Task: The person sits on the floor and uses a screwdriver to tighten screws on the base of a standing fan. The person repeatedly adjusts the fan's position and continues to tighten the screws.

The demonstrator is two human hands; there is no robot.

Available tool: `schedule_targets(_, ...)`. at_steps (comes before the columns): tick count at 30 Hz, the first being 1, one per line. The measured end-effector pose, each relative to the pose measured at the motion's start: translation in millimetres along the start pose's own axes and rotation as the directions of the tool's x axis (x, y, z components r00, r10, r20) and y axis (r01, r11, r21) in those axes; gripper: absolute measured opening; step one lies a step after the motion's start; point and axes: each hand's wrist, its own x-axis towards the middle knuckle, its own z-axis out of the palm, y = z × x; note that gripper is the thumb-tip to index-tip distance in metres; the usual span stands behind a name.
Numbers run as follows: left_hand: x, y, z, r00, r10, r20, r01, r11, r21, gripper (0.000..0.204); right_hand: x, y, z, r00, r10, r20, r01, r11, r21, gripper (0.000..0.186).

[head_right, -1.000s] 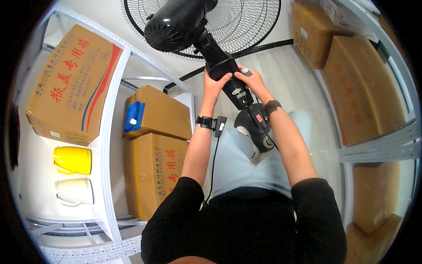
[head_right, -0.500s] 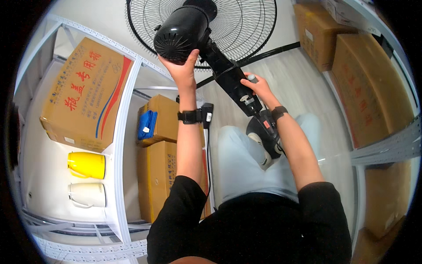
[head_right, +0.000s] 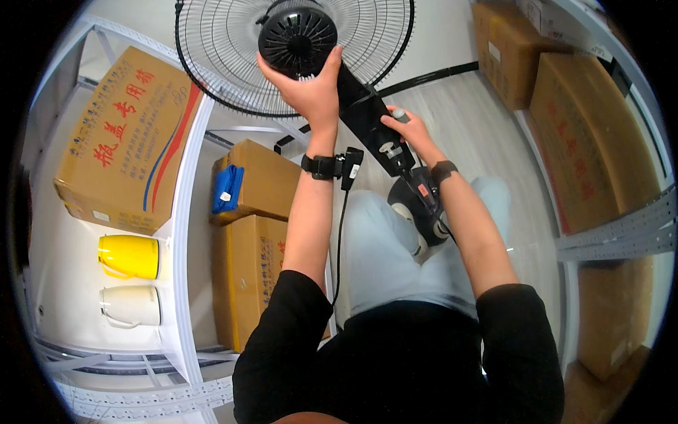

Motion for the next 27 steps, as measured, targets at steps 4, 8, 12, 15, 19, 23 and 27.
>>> schedule_targets(4, -8, -19, -12, 0.994, -0.024, 0.105, 0.047, 0.975, -0.218, 0.118, -1, 0, 0, 1.000, -0.015, 0.010, 0.014, 0.999, 0.031, 0.046)
schedule_targets(8, -80, -78, -37, 0.954, -0.244, 0.176, 0.266, 0.957, -0.114, 0.120, -1, 1, -2, 1.000, 0.000, 0.010, 0.000, 1.000, 0.025, 0.046)
schedule_targets(12, -135, -115, -38, 0.792, -0.408, 0.455, 0.545, 0.807, -0.226, 0.107, 0, -2, 5, 1.000, 0.003, 0.025, -0.004, 0.999, 0.040, 0.048)
schedule_targets(15, -140, -119, -37, 0.769, -0.464, 0.440, 0.552, 0.829, -0.091, 0.091, -1, -1, 4, 1.000, -0.021, 0.016, 0.021, 0.999, 0.026, 0.049)
schedule_targets(19, -136, -117, -37, 0.781, -0.429, 0.453, 0.508, 0.859, -0.063, 0.083, 5, 1, -7, 0.998, 0.016, 0.059, -0.015, 1.000, -0.008, 0.054)
schedule_targets(23, -135, -119, -40, 0.783, -0.421, 0.459, 0.521, 0.846, -0.114, 0.079, 1, -5, -6, 0.990, 0.090, 0.110, -0.087, 0.996, -0.031, 0.055)
schedule_targets(27, -146, -129, -41, 0.759, -0.426, 0.493, 0.590, 0.769, -0.245, 0.077, 4, -6, -7, 0.986, 0.107, 0.125, -0.096, 0.991, -0.089, 0.054)
